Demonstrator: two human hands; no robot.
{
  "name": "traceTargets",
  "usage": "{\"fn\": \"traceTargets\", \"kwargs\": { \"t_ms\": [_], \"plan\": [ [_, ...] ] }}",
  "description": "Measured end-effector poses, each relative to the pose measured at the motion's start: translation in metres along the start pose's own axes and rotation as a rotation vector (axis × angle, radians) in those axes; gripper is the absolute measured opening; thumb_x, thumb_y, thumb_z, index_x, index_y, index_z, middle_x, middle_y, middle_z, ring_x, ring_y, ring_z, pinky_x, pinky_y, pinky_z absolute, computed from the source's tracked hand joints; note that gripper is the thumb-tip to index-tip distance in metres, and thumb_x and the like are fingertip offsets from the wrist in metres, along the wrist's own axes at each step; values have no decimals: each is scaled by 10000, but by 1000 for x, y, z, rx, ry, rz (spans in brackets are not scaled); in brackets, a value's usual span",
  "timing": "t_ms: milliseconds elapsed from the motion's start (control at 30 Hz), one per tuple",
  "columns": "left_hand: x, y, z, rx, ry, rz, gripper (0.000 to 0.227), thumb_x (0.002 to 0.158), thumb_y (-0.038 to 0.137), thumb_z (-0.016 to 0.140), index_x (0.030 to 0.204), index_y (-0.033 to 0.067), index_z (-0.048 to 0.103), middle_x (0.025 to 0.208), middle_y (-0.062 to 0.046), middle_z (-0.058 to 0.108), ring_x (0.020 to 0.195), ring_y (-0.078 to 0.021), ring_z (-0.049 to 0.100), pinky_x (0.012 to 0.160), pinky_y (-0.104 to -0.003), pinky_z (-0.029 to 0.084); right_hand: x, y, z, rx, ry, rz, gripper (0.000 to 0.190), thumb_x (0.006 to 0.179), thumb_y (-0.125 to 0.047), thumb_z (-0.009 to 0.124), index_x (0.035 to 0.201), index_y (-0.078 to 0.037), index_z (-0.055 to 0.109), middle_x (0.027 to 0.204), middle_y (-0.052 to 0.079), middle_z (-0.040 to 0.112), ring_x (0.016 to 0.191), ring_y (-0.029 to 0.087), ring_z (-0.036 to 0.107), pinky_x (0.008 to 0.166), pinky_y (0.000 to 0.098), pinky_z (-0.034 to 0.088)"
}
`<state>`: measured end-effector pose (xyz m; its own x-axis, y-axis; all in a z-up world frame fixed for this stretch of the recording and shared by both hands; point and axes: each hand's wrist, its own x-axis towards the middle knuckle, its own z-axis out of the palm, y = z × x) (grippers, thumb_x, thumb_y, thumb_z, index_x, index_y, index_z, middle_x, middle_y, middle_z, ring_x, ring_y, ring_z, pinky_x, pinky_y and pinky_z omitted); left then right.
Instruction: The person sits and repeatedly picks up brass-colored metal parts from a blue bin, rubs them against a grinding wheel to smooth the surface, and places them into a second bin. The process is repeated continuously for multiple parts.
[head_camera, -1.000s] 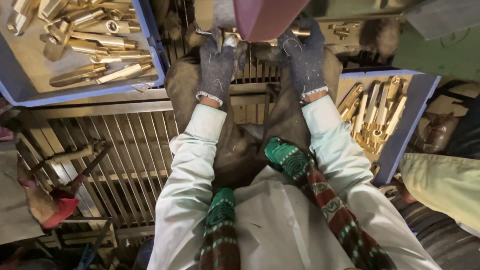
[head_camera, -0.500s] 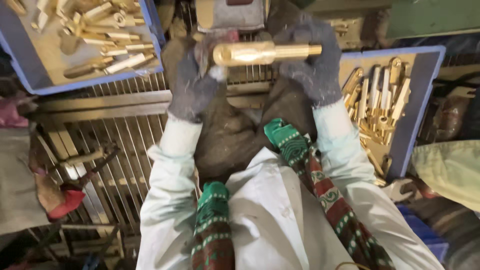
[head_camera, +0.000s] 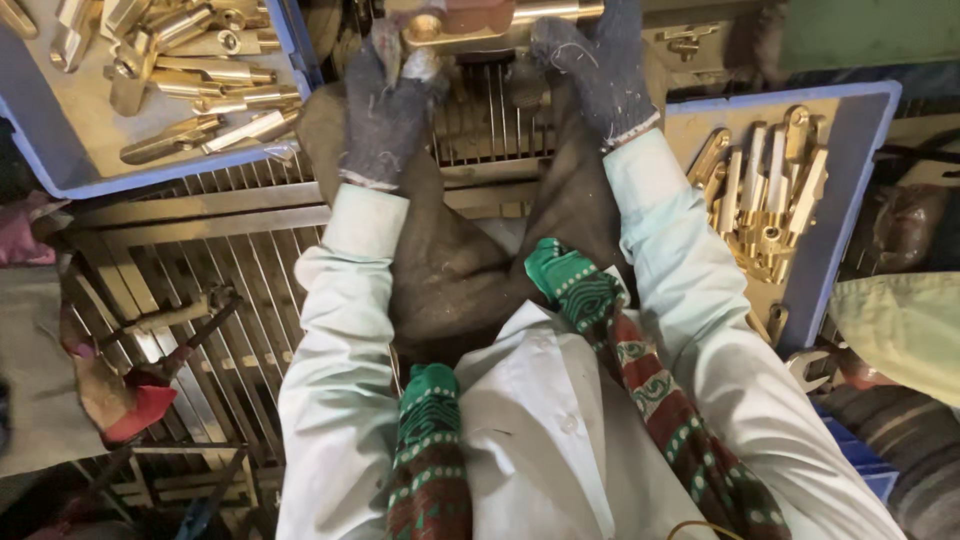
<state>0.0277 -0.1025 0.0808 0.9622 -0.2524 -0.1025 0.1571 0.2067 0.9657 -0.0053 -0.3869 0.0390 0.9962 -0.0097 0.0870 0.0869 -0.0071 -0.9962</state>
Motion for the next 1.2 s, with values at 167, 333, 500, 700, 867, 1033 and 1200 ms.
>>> {"fn": "traceTargets", "kwargs": {
  "t_ms": [167,333,500,700,867,1033,1200],
  "plan": [
    [8,-37,9,18,220,-263,247,1000,88,660,1215,-7,582,915,-69,722,703,-116,691,536,-231,540,-2,29,5,239,185,336,775,957,-97,775,1544,-24,274,1332,165,603,1148,256,680,978,382,607],
    [15,-60,6,43,248,-223,189,992,54,678,1142,-47,623,900,-85,724,709,-134,693,566,-265,540,12,24,16,344,229,438,819,916,-86,753,1554,-24,244,1307,182,622,1091,252,708,907,367,646],
    [25,-64,15,16,370,-290,254,954,115,677,1166,-3,600,927,12,685,722,-57,658,578,-225,542,35,11,26,189,291,569,795,869,-106,815,1478,83,340,1188,174,679,957,216,735,765,319,664],
    [20,-66,13,-11,307,-379,152,1013,109,682,1071,-30,662,824,-40,663,645,-91,601,526,-250,489,41,-3,29,204,277,636,801,862,-152,832,1438,208,408,1137,174,666,859,240,740,726,377,712],
    [13,-69,18,50,281,-262,184,978,102,681,1113,-22,658,882,-38,708,701,-92,683,552,-234,549,26,-7,27,251,251,483,905,840,-185,829,1475,70,237,1131,197,662,829,251,738,706,385,711],
    [9,-46,16,-65,242,-264,239,993,155,673,1168,-9,662,931,-71,752,750,-118,714,574,-246,548,16,-12,22,201,225,325,834,870,-248,870,1474,-33,336,1211,190,658,1002,260,736,882,357,674],
    [-24,1,7,-166,-60,71,526,996,272,787,1383,-4,562,1234,-84,675,1067,-154,684,876,-300,617,-11,-58,12,-115,45,-231,518,930,-367,861,1224,-66,557,1213,112,594,1122,279,709,917,344,630]
  ]
}}
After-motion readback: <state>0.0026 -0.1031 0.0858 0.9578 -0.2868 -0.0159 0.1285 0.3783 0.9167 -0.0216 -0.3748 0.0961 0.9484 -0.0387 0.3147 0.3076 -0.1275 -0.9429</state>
